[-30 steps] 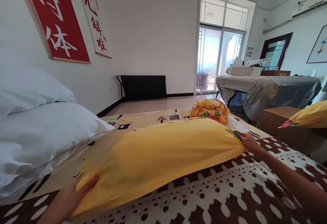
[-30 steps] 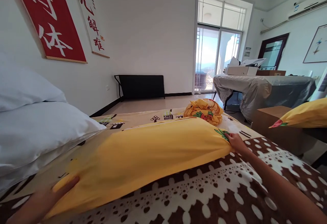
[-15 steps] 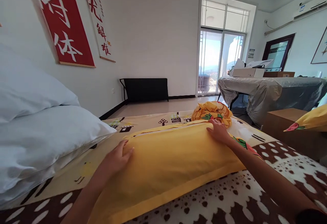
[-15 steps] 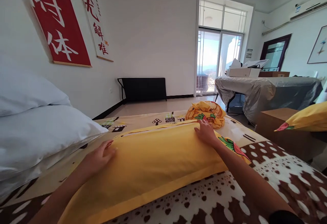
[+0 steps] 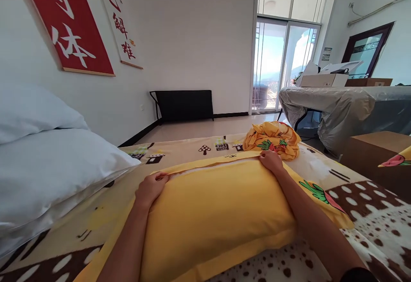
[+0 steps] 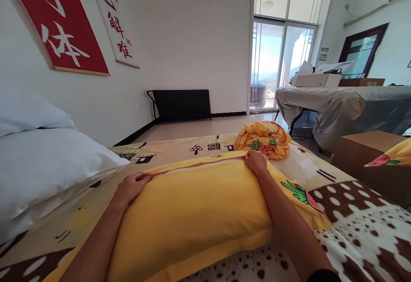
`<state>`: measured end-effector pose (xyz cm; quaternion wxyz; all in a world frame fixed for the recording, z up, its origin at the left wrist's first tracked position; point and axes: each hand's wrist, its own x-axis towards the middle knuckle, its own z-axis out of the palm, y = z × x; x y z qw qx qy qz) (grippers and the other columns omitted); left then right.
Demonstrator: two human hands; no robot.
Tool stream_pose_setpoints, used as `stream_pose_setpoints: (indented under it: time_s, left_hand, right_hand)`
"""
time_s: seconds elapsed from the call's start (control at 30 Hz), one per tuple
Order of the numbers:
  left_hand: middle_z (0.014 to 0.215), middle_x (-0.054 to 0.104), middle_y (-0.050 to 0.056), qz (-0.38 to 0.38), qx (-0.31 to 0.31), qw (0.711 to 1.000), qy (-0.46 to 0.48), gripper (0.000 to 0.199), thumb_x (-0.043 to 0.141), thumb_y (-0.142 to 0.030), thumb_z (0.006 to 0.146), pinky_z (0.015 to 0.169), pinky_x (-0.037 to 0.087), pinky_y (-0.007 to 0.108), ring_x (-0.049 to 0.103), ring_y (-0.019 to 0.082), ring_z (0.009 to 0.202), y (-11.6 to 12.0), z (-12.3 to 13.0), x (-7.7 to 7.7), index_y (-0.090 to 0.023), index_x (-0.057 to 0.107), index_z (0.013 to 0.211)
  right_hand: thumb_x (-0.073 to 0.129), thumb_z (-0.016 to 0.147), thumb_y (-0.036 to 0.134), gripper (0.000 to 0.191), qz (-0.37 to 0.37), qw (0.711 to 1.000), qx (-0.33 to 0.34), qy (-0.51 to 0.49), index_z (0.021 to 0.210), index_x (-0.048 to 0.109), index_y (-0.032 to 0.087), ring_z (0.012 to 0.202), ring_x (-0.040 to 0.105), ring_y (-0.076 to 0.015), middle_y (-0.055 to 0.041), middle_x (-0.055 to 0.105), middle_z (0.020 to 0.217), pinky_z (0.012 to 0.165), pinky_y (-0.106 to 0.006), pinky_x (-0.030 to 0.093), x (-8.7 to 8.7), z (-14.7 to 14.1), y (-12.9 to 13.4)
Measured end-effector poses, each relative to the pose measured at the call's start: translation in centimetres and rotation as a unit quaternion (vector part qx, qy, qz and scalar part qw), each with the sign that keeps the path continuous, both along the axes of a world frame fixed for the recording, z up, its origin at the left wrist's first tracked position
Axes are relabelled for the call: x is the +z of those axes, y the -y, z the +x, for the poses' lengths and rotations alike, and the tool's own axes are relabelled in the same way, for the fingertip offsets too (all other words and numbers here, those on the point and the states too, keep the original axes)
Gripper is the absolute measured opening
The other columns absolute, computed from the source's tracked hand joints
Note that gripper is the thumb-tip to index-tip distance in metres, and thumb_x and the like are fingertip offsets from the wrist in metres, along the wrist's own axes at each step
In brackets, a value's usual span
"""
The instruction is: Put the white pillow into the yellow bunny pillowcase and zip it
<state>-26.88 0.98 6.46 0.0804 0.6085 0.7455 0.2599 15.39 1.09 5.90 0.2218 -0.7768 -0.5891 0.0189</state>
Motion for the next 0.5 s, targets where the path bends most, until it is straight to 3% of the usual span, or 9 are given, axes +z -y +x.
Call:
stream_pose_setpoints:
  time_s: [0.23, 0.37, 0.43, 0.5]
  left_hand:
    - [0.092, 0.074, 0.01, 0.039, 0.041, 0.998, 0.017, 0.029, 0.054, -0.037, 0.07, 0.076, 0.049, 0.033, 0.066, 0.029, 0.091, 1.7, 0.3, 0.4, -0.017, 0.071, 0.081]
    - [0.098, 0.073, 0.011, 0.125, 0.09, 0.987, 0.048, 0.036, 0.05, -0.042, 0.075, 0.085, 0.05, 0.038, 0.065, 0.031, 0.098, 4.7, 1.0, 1.3, -0.016, 0.071, 0.089]
    - [0.097, 0.073, 0.011, 0.256, 0.125, 0.953, 0.107, 0.036, 0.054, -0.041, 0.072, 0.089, 0.049, 0.039, 0.065, 0.03, 0.097, 7.0, 1.9, 2.8, -0.016, 0.071, 0.09]
    - [0.093, 0.072, 0.008, 0.422, 0.154, 0.882, 0.144, 0.033, 0.059, -0.038, 0.069, 0.089, 0.049, 0.04, 0.065, 0.029, 0.094, 9.4, 3.4, 4.7, -0.016, 0.072, 0.089]
  right_hand:
    - [0.041, 0.088, 0.027, 0.034, 0.095, 0.995, -0.023, -0.035, 0.103, 0.071, 0.02, 0.099, 0.06, -0.026, -0.0113, 0.07, 0.103, 0.086, -0.034, 0.04, -1.8, 0.5, 3.0]
    - [0.04, 0.087, 0.024, 0.034, 0.176, 0.98, -0.015, -0.087, 0.101, 0.07, 0.019, 0.093, 0.062, -0.0229, -0.0098, 0.07, 0.1, 0.082, -0.031, 0.044, -1.3, 0.4, 4.6]
    - [0.041, 0.087, 0.027, 0.031, 0.313, 0.935, -0.01, -0.164, 0.096, 0.068, 0.017, 0.084, 0.061, -0.0213, -0.0086, 0.069, 0.092, 0.076, -0.031, 0.046, -0.3, 0.1, 6.0]
    - [0.044, 0.087, 0.033, 0.026, 0.513, 0.825, -0.023, -0.238, 0.09, 0.064, 0.017, 0.076, 0.058, -0.0199, -0.0058, 0.064, 0.082, 0.07, -0.031, 0.046, 0.8, -0.2, 7.7]
